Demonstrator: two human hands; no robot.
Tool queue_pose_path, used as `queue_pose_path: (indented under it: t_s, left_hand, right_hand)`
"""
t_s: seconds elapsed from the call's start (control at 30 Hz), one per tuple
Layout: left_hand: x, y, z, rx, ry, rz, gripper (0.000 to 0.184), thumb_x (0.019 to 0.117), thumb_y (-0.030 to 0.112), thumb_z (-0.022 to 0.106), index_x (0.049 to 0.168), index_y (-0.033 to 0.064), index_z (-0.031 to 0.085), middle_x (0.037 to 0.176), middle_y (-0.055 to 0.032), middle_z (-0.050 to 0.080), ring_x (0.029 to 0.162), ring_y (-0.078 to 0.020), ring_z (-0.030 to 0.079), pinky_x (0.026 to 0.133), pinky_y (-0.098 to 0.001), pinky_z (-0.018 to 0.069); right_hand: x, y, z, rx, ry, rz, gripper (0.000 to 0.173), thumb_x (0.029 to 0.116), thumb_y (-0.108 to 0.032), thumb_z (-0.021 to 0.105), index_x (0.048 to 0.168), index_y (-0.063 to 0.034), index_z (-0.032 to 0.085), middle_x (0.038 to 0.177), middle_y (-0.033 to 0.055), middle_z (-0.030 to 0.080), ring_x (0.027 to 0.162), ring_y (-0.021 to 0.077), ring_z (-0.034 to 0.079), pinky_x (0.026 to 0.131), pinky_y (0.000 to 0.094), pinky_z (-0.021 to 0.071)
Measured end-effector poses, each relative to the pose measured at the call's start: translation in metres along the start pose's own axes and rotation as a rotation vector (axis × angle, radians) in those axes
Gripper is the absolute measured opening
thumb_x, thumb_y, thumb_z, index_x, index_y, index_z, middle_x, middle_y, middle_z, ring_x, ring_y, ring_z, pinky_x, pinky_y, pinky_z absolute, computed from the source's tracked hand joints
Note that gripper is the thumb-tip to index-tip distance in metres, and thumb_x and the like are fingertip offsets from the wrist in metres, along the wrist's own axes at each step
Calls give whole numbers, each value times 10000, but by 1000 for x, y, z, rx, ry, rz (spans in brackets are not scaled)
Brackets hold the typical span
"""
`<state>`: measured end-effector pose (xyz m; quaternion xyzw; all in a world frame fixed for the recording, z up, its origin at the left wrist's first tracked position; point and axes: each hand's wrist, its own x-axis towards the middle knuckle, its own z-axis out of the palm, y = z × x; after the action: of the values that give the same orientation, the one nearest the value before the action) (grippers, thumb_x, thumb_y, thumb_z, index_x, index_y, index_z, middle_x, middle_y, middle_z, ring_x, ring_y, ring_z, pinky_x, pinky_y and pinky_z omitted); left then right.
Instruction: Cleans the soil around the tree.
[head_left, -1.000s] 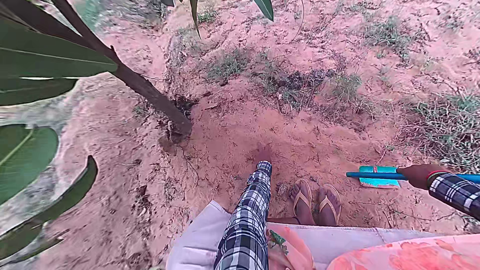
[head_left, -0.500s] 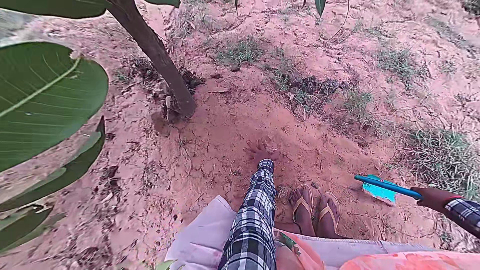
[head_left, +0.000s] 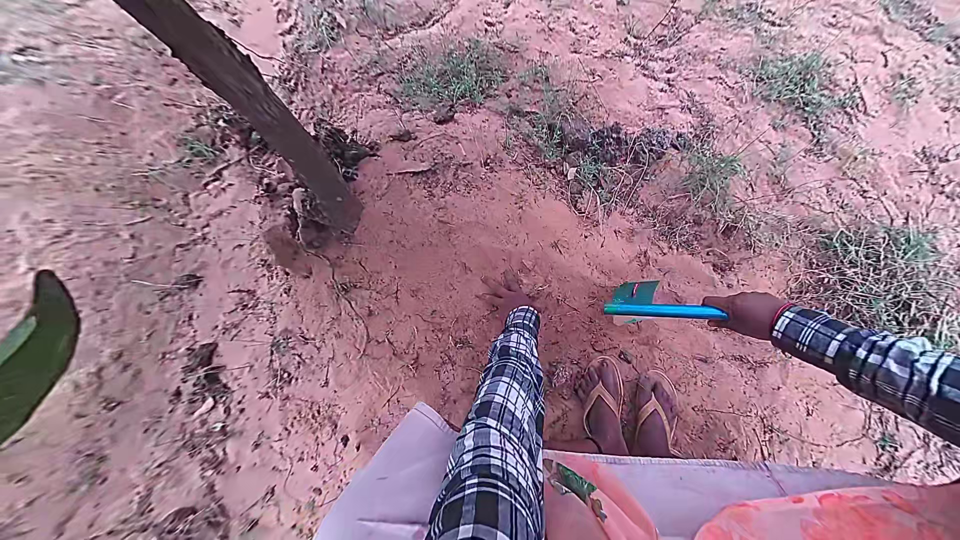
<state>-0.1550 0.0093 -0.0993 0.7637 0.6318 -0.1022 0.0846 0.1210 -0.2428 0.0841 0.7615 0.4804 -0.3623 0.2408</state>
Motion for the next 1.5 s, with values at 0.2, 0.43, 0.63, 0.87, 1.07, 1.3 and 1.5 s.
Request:
queue_pose_path:
  t_s: [0.2, 0.43, 0.63, 0.87, 1.07, 1.3, 1.5]
  left_hand:
    - [34, 1, 10, -15, -279, -119, 1422, 634, 474, 963, 1675, 237, 23, 1679, -304, -149, 1509, -582, 177, 976, -600, 545]
    - [25, 4, -9, 59, -343, -96, 1282, 793, 504, 847, 1667, 117, -6, 1646, -394, -91, 1497, -580, 228, 1023, -610, 515]
    - [63, -10, 63, -17, -354, -17, 1322, 805, 528, 827, 1657, 142, -107, 1645, -372, -167, 1506, -601, 176, 1013, -703, 487]
    - [27, 5, 9, -66, -217, -150, 1184, 827, 361, 853, 1671, 334, 23, 1694, -280, -135, 1511, -574, 188, 980, -574, 541]
    - [-15, -7, -114, -136, -667, 13, 902, 1072, 302, 554, 1656, 211, -128, 1690, -285, -154, 1555, -532, 109, 1179, -598, 350]
    - [22, 4, -1, -83, -243, -150, 1207, 819, 416, 854, 1672, 329, 4, 1708, -257, -113, 1537, -573, 92, 983, -816, 391]
    - [24, 5, 1, -64, -247, -145, 1289, 770, 437, 891, 1670, 333, -25, 1704, -259, -130, 1538, -577, 72, 985, -816, 391]
  right_hand:
    - [85, -2, -13, -577, 20, -357, 266, 985, -65, 628, 1194, -205, 717, 1084, 107, 724, 1110, 353, 651, 1032, 617, 401]
    - [132, -8, -89, -926, 27, -307, 303, 983, -21, 595, 1174, -200, 748, 1123, 130, 718, 1210, 388, 606, 1061, 646, 370]
    - [97, -49, -162, -912, 277, -402, 304, 937, 24, 635, 1115, -190, 759, 1045, 138, 717, 1151, 401, 617, 1029, 660, 370]
    - [89, -26, -103, -914, 275, -451, 300, 905, 64, 661, 1096, -144, 759, 1067, 121, 709, 1184, 380, 605, 1093, 640, 368]
    - [73, 16, -36, -633, 673, -515, 337, 845, 165, 689, 1070, -77, 750, 1449, 131, 607, 1429, 371, 489, 1130, 670, 341]
    - [75, -20, -52, 93, 1471, 40, 452, 969, -92, 643, 1394, -244, 630, 1598, 319, 354, 1497, 532, 297, 1157, 725, 290]
    - [104, -50, 25, 1058, 724, 308, 818, 962, 14, 615, 1609, 31, 115, 1449, 283, 545, 1269, 377, 612, 1078, 508, 482]
